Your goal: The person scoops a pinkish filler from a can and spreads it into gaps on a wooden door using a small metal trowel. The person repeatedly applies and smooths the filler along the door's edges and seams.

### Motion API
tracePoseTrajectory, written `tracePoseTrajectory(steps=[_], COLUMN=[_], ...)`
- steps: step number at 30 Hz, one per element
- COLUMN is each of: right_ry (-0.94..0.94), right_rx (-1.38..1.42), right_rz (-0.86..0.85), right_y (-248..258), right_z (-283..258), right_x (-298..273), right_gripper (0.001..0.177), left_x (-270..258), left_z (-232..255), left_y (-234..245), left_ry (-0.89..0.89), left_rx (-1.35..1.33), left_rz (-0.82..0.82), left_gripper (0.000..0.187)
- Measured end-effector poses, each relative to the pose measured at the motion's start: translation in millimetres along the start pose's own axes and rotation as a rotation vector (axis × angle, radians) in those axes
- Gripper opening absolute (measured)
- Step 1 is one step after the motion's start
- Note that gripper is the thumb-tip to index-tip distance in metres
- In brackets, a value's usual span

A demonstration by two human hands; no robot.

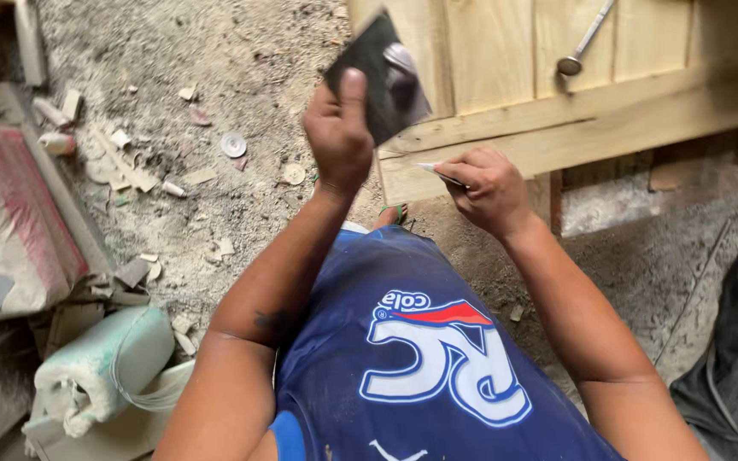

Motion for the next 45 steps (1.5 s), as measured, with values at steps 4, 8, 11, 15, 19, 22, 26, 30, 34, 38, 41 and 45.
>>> tracePoseTrajectory(steps=[4,8,11,15,19,22,26,30,34,38,41,45], right_ry=[0.118,0.153,0.125,0.1,0.095,0.255,0.562,0.794,0.891,0.925,0.861,0.802], right_rx=[-0.256,-0.358,-0.337,-0.323,-0.36,-0.375,-0.404,-0.41,-0.309,-0.236,-0.177,-0.092], right_rz=[-0.052,-0.031,-0.026,-0.071,-0.262,-0.241,-0.274,-0.357,-0.386,-0.43,-0.405,-0.273], right_y=[-64.0,-101.1,-122.2,-122.2,-101.2,-85.4,-73.8,-73.0,-84.1,-95.3,-103.0,-109.7], right_z=[17.8,30.4,26.7,12.6,11.7,7.3,8.9,19.3,29.9,42.5,55.4,64.2], right_x=[12.3,6.9,-9.2,-21.4,-2.1,20.2,40.4,51.3,57.5,56.8,53.0,40.1], right_gripper=[0.017,0.02,0.023,0.026,0.029,0.026,0.02,0.021,0.025,0.029,0.029,0.016], left_x=[29.2,23.4,8.3,2.4,2.5,-0.9,6.8,-5.4,-30.5,-105.1,-142.6,-181.9], left_z=[3.0,-6.6,-11.1,-19.1,-12.7,-7.5,-3.7,-15.2,-5.1,10.1,3.1,-14.9], left_y=[69.6,111.6,125.4,124.8,125.2,131.7,147.7,173.5,179.7,161.9,148.2,137.4], left_ry=[-0.069,-0.076,-0.023,0.086,0.041,0.003,0.012,-0.01,-0.161,-0.09,-0.058,-0.097], left_rx=[-0.039,-0.034,-0.058,-0.189,-0.151,-0.164,-0.156,-0.146,-0.228,-0.309,-0.279,-0.192], left_rz=[0.155,0.222,0.233,0.231,0.214,0.249,0.317,0.418,0.46,0.641,0.718,0.828], left_gripper=[0.036,0.03,0.022,0.022,0.024,0.024,0.02,0.039,0.026,0.027,0.027,0.025])
Point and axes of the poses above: each hand's wrist, its own x-axis towards the middle knuckle, its own y-axis out of the back of the hand, z = x × y, the point moved 6 cm from there along x, towards the middle knuckle
